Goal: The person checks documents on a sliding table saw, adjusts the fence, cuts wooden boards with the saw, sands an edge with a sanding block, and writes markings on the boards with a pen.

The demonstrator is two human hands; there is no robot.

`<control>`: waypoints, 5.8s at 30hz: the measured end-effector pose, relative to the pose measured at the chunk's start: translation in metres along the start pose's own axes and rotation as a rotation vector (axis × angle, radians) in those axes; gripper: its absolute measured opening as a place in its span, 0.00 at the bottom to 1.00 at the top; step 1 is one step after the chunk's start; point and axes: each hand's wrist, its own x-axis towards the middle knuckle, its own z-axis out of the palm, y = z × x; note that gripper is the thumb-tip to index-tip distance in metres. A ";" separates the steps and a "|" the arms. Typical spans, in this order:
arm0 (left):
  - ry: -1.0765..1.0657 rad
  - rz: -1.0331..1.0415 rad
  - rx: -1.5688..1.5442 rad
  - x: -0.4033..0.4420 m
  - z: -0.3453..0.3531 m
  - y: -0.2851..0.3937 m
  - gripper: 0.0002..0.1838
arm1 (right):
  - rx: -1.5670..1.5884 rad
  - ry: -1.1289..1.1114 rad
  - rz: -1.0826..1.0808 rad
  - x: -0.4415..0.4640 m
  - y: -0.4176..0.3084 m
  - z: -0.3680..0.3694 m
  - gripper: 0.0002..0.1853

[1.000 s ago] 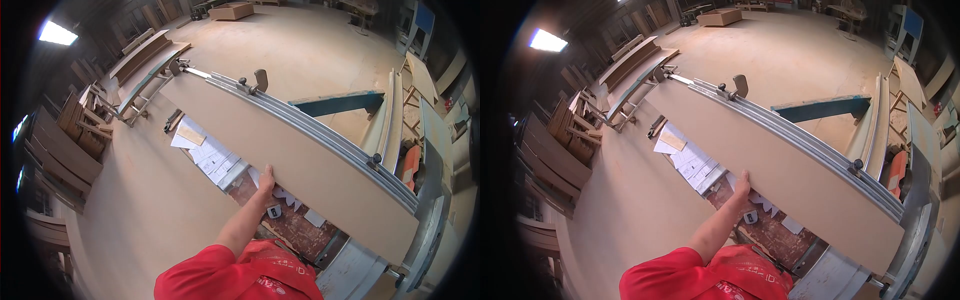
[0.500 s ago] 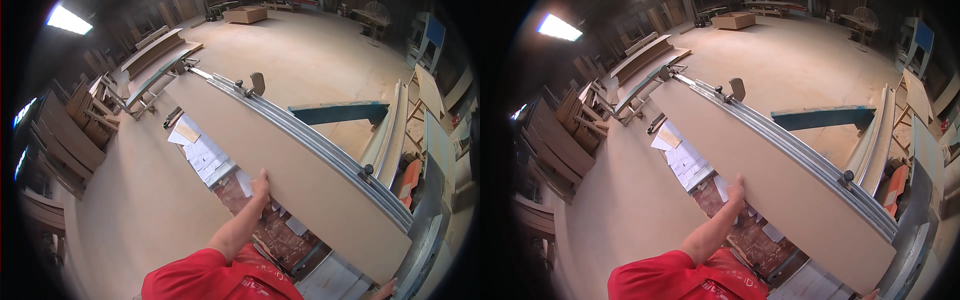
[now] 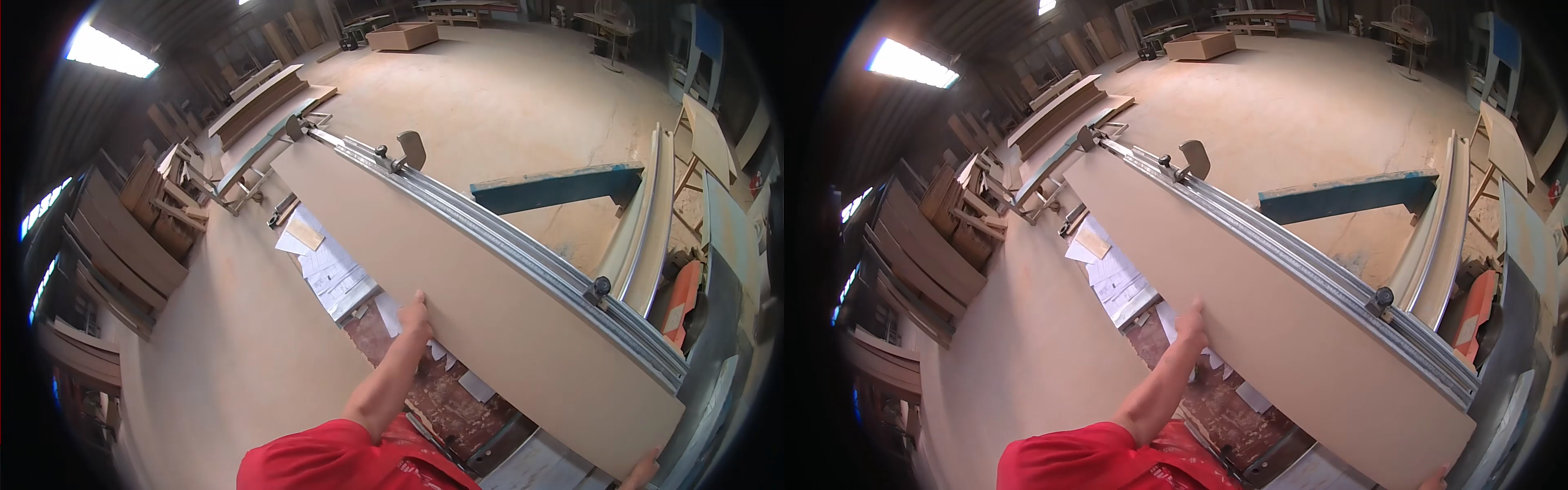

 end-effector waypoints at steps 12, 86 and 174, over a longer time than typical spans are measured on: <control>-0.054 0.033 -0.048 0.021 -0.007 -0.016 0.27 | -0.193 -0.053 0.025 0.020 0.006 0.014 0.49; -0.454 0.721 1.673 0.050 -0.068 0.042 0.39 | 0.105 0.034 -1.303 -0.234 -0.098 -0.008 0.54; -0.841 1.611 1.473 -0.180 0.177 -0.034 0.57 | 0.033 0.033 -1.267 -0.243 -0.095 0.008 0.57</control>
